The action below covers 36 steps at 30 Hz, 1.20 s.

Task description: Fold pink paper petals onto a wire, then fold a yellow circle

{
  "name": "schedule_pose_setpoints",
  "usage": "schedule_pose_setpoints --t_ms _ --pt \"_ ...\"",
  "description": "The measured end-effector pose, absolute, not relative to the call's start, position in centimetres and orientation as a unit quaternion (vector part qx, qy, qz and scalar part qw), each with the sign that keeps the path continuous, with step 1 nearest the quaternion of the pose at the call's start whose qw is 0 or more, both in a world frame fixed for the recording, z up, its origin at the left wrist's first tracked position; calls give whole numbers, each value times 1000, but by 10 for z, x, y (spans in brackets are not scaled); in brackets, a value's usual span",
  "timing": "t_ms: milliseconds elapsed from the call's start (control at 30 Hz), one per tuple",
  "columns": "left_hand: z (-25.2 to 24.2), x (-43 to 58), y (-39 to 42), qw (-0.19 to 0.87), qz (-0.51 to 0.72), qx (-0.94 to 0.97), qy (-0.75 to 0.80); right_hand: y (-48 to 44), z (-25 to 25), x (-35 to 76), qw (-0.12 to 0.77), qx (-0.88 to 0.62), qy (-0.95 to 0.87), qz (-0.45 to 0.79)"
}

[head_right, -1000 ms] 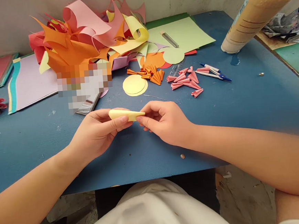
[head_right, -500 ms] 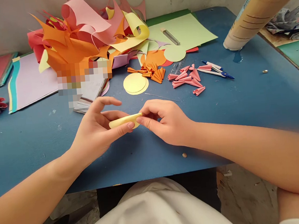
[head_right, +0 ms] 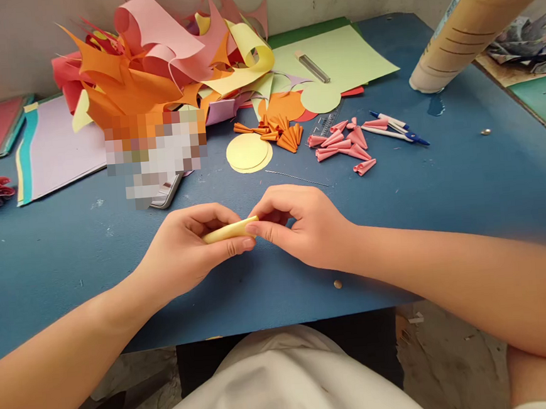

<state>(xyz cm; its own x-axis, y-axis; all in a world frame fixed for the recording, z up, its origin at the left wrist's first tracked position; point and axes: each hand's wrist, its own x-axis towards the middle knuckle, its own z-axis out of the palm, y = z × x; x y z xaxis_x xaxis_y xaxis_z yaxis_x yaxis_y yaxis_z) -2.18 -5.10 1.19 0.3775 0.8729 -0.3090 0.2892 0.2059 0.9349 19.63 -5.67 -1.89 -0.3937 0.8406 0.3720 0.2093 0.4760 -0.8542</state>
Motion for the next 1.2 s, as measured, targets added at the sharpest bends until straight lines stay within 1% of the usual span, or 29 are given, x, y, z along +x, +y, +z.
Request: schedule_pose_setpoints --t_ms 400,500,633,800,933,1067,1200 --pt "14 -21 -53 478 263 686 482 -57 -16 198 412 -340 -767 355" --pt "14 -21 -53 483 258 684 481 -58 -15 198 412 -335 -772 350" --pt "16 -22 -53 522 240 651 497 -57 -14 199 422 -330 -770 347" --pt "17 -22 -52 547 248 620 505 -56 -17 199 432 -324 -767 346" --pt "17 -22 -54 509 249 651 506 -56 -17 199 402 -321 -789 336" --pt "17 -22 -56 467 252 685 499 -57 -16 199 391 -317 -796 336" --pt "18 -23 -56 458 256 695 492 -57 -14 200 387 -311 -799 339"
